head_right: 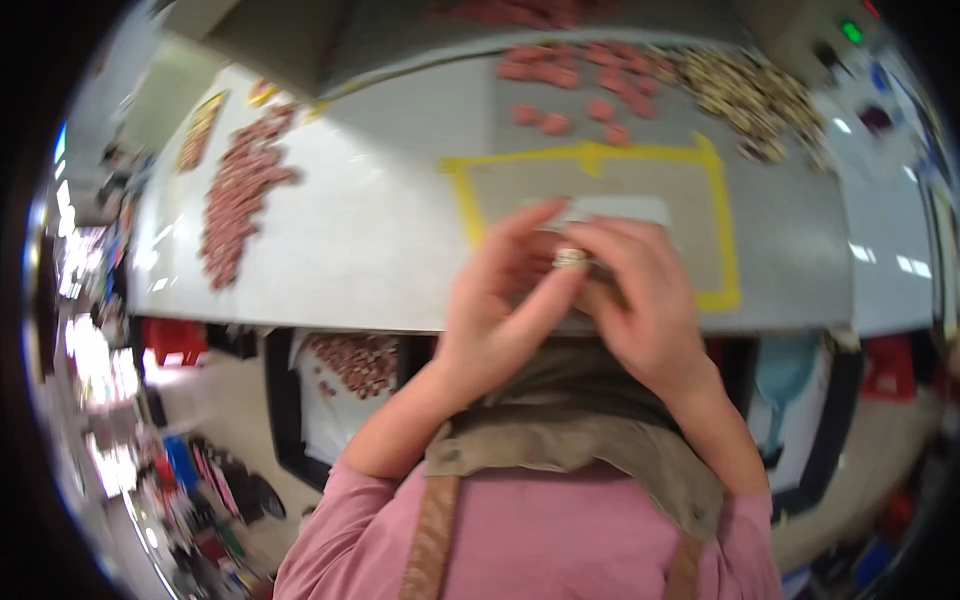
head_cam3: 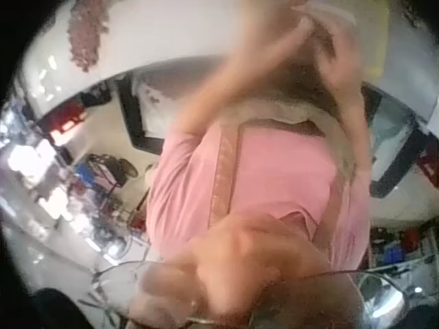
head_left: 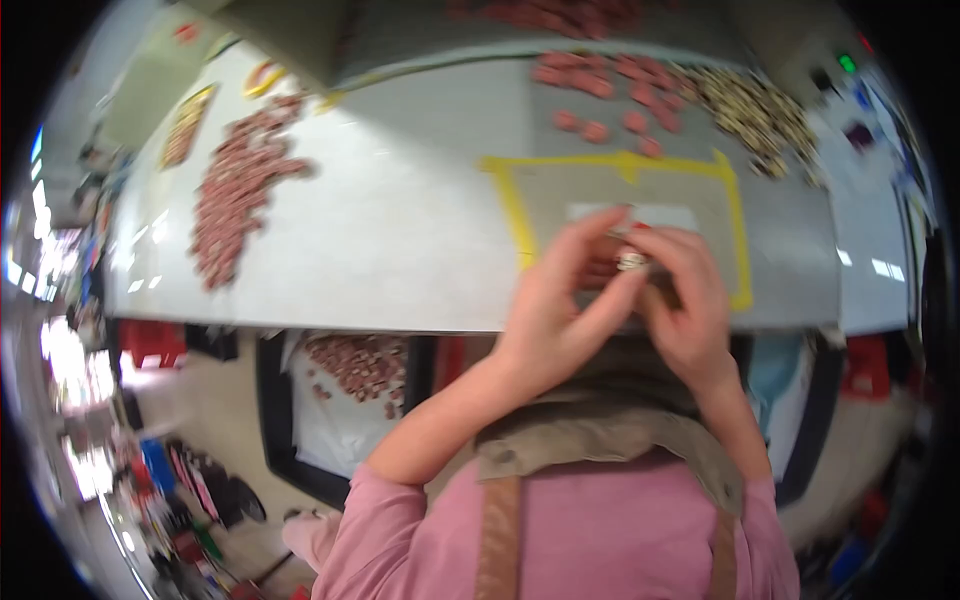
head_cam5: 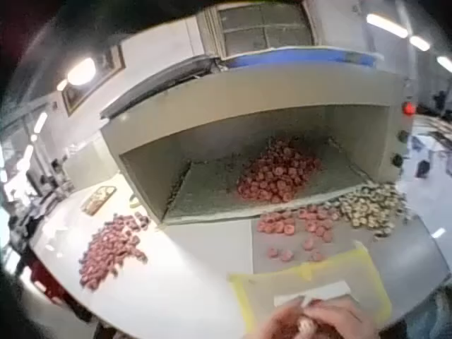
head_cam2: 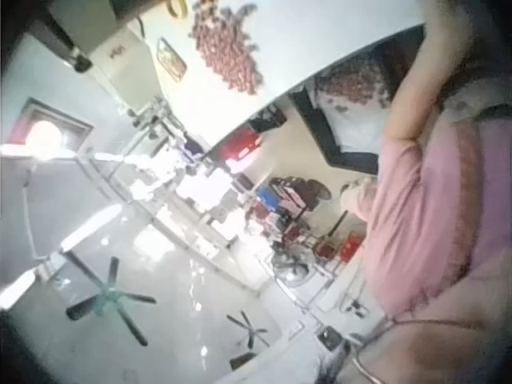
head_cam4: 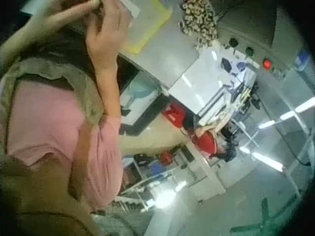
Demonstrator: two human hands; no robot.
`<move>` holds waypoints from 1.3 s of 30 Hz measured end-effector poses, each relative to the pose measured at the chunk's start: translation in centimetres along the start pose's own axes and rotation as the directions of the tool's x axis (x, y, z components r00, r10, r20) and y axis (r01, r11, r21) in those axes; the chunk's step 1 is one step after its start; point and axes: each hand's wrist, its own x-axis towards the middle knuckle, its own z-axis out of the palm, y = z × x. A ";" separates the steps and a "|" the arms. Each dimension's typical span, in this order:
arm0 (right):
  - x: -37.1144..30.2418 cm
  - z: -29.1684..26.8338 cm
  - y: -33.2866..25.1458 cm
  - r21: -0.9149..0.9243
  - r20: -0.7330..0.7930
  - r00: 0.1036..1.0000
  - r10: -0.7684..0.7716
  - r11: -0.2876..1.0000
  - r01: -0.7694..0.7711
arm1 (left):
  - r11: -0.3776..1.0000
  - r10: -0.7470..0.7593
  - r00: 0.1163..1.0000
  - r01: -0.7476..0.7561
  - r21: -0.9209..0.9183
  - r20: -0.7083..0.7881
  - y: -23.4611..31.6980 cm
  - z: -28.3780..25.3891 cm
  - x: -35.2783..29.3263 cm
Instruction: The person assembles small pink and yellow plastic components by hand at a factory workbench.
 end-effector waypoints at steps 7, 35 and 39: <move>-0.4 -1.1 -1.1 0.037 -0.030 0.999 0.013 0.999 -0.012 | 0.418 0.392 0.918 -0.117 0.901 -0.063 2.7 -11.1 4.3; -3.1 -7.4 1.0 0.351 -0.202 0.901 0.385 0.887 -0.301 | 0.837 0.521 0.721 -0.536 -0.108 0.457 19.3 4.3 0.4; -2.8 -7.5 1.1 0.320 -0.210 0.916 0.343 0.909 -0.267 | 0.833 0.538 0.617 -0.494 -0.249 0.575 19.4 2.6 1.8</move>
